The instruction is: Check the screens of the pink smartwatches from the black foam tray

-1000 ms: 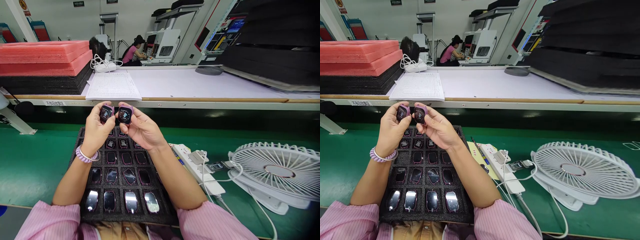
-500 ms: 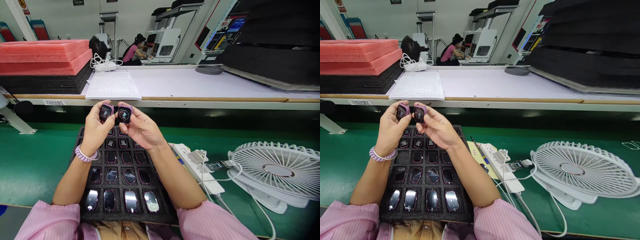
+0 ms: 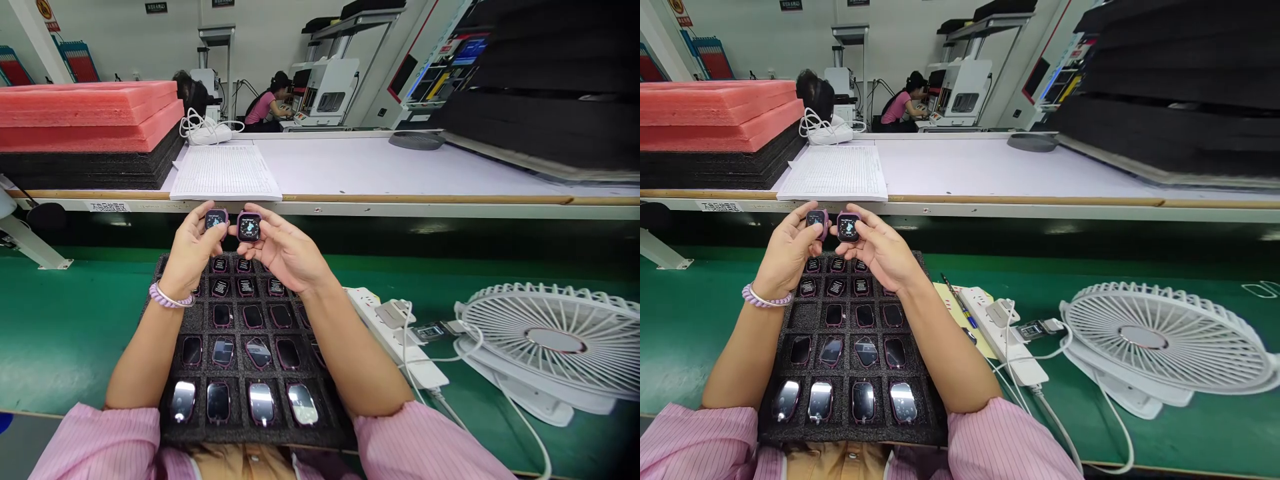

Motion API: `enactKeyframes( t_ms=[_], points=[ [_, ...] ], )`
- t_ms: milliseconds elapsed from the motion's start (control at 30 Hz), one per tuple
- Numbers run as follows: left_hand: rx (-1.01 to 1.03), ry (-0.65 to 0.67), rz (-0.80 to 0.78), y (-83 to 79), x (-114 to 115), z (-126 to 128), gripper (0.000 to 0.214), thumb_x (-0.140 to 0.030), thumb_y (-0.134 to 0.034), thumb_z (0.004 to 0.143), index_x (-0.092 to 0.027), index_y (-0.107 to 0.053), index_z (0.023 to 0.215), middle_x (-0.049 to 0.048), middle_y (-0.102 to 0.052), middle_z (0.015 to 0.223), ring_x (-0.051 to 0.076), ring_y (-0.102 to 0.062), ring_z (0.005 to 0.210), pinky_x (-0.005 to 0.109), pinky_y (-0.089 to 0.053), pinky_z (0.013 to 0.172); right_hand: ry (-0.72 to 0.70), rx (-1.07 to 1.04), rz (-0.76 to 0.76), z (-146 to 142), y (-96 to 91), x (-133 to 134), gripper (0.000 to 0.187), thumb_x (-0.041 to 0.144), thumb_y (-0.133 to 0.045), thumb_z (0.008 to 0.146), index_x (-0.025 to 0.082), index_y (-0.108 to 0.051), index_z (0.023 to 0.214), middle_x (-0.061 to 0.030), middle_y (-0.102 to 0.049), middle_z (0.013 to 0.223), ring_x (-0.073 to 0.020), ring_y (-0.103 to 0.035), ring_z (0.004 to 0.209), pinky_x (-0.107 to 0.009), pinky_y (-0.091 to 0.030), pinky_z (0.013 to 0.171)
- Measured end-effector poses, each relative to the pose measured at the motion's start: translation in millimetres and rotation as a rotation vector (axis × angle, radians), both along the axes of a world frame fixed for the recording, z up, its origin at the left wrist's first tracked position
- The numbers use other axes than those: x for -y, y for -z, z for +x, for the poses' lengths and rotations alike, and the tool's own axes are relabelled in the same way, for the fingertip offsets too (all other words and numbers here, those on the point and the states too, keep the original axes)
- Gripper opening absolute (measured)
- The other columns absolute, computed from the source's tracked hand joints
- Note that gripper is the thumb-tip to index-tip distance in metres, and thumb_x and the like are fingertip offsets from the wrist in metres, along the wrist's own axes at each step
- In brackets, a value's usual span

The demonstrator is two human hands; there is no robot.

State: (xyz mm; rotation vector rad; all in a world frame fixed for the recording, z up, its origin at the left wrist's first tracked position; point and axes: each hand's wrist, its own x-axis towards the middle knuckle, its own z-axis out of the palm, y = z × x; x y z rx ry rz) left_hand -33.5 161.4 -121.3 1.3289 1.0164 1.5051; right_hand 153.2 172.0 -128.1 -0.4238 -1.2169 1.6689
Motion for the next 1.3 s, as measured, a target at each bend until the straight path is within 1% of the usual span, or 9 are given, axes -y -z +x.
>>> enactKeyframes(
  t_ms=[100, 233, 333, 467, 567, 767, 933, 1133, 1300],
  points=[
    [0.055, 0.074, -0.027, 0.7, 0, 0, 0.052, -0.036, -0.071, 0.089, -0.022, -0.059, 0.138, 0.0057, -0.071, 0.097, 0.008, -0.057, 0.053, 0.022, -0.050, 0.050, 0.041, -0.002, 0.010, 4, -2.2, -2, 0.042, 0.035, -0.076, 0.094, 0.018, -0.059, 0.129, -0.0095, -0.074, 0.109, -0.0143, -0.067, 0.075, -0.026, -0.054, 0.066],
    [0.099, 0.124, -0.010, -2.0, 3, 3, 0.046, -0.040, -0.071, 0.089, -0.022, -0.064, 0.130, 0.0050, -0.073, 0.097, 0.010, -0.065, 0.054, 0.023, -0.055, 0.052, 0.055, -0.040, 0.019, 5, -4.1, -2, 0.042, 0.036, -0.080, 0.090, 0.017, -0.060, 0.122, -0.0082, -0.073, 0.108, -0.0122, -0.064, 0.070, -0.025, -0.052, 0.064],
    [0.128, 0.148, -0.015, -5.5, 6, 6, 0.046, -0.039, -0.072, 0.087, -0.020, -0.064, 0.128, 0.0035, -0.074, 0.096, 0.012, -0.070, 0.058, 0.023, -0.059, 0.056, 0.071, -0.034, 0.053, 3, -2.8, -3, 0.044, 0.038, -0.082, 0.087, 0.018, -0.061, 0.121, -0.0050, -0.071, 0.100, -0.0126, -0.063, 0.069, -0.026, -0.051, 0.062],
    [0.178, 0.182, -0.006, -7.9, 7, 8, 0.044, -0.038, -0.070, 0.088, -0.018, -0.063, 0.126, 0.0027, -0.075, 0.092, 0.014, -0.074, 0.061, 0.023, -0.062, 0.058, 0.128, -0.006, 0.088, 0, -0.6, -5, 0.045, 0.033, -0.083, 0.082, 0.020, -0.062, 0.120, -0.0003, -0.067, 0.092, -0.0118, -0.063, 0.067, -0.025, -0.049, 0.061],
    [0.179, 0.187, 0.002, -7.3, 7, 8, 0.043, -0.034, -0.071, 0.086, -0.018, -0.063, 0.125, 0.0023, -0.075, 0.096, 0.014, -0.074, 0.062, 0.023, -0.063, 0.060, 0.146, 0.009, 0.113, 0, 0.7, -6, 0.045, 0.029, -0.080, 0.080, 0.020, -0.062, 0.120, -0.0005, -0.067, 0.095, -0.0116, -0.063, 0.067, -0.026, -0.049, 0.061],
    [0.080, 0.146, 0.058, -4.3, 7, 11, 0.045, -0.016, -0.070, 0.077, -0.019, -0.062, 0.121, 0.0021, -0.074, 0.104, 0.010, -0.073, 0.062, 0.020, -0.064, 0.062, 0.154, 0.040, 0.166, 0, 4.1, -6, 0.047, 0.024, -0.078, 0.081, 0.020, -0.061, 0.124, 0.0017, -0.066, 0.086, -0.0131, -0.064, 0.067, -0.026, -0.052, 0.063],
    [0.043, 0.143, 0.080, -3.2, 6, 11, 0.042, -0.016, -0.065, 0.077, -0.020, -0.061, 0.119, 0.0023, -0.074, 0.104, 0.009, -0.073, 0.062, 0.019, -0.064, 0.063, 0.144, 0.040, 0.196, 0, 4.6, -6, 0.045, 0.025, -0.079, 0.083, 0.020, -0.061, 0.124, 0.0017, -0.066, 0.085, -0.0124, -0.064, 0.067, -0.025, -0.053, 0.062],
    [0.051, 0.155, 0.095, -3.8, 7, 11, 0.040, -0.017, -0.066, 0.076, -0.019, -0.060, 0.116, 0.0016, -0.072, 0.102, 0.010, -0.073, 0.061, 0.020, -0.064, 0.060, 0.158, 0.046, 0.211, 0, 5.7, -7, 0.044, 0.034, -0.080, 0.087, 0.020, -0.061, 0.124, 0.0023, -0.064, 0.080, -0.0132, -0.063, 0.066, -0.025, -0.052, 0.061],
    [0.037, 0.156, 0.122, -1.9, 6, 11, 0.039, -0.019, -0.071, 0.077, -0.019, -0.061, 0.115, 0.0014, -0.072, 0.103, 0.010, -0.073, 0.061, 0.020, -0.065, 0.061, 0.167, 0.066, 0.225, 0, 5.5, -5, 0.046, 0.031, -0.081, 0.085, 0.021, -0.060, 0.124, 0.0017, -0.065, 0.087, -0.0124, -0.063, 0.067, -0.026, -0.053, 0.062]
  ],
)
